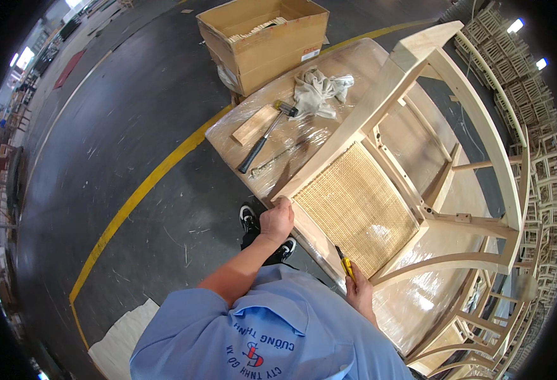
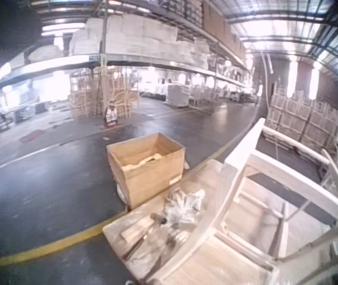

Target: The person assembles a wooden chair by inserting wooden dowels into the frame and securing them with a hammer. The person uses a utility knife to trim the woven seat material and a hammer to drive the dowels into place.

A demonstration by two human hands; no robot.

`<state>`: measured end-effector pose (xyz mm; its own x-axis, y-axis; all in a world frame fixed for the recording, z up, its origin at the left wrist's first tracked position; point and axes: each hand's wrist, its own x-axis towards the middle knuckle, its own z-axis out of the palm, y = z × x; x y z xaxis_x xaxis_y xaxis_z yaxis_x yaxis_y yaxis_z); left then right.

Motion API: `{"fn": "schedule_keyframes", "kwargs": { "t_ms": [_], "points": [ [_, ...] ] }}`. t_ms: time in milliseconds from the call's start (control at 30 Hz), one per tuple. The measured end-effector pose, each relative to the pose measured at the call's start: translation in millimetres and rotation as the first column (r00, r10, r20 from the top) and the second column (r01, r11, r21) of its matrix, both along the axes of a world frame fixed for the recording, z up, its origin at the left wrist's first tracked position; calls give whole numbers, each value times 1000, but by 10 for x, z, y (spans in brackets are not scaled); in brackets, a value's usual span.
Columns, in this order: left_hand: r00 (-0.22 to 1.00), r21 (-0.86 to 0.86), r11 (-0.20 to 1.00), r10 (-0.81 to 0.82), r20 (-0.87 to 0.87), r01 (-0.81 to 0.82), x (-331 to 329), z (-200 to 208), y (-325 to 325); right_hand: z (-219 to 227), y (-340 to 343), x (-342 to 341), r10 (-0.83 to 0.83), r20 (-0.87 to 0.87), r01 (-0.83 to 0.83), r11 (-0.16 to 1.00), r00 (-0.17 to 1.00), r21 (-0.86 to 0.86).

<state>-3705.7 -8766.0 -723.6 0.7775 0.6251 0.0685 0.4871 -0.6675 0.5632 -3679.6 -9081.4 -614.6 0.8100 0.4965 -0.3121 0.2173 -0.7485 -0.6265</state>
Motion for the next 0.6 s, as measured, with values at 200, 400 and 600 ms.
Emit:
{"fn": "schedule_keyframes", "kwargs": {
  "t_ms": [200, 400, 600],
  "points": [
    [976, -21, 977, -211, -46, 210, -262, 232, 18, 132, -319, -256, -228, -84, 236, 965, 970, 109],
    [758, -162, 750, -652, -16, 641, -476, 295, -59, 191, -553, -162, -381, -132, 399, 905, 915, 148],
    [836, 41, 838, -545, 59, 543, -312, 475, 1, 459, -755, -109, -660, -181, 666, 621, 729, 413]
  ]
}}
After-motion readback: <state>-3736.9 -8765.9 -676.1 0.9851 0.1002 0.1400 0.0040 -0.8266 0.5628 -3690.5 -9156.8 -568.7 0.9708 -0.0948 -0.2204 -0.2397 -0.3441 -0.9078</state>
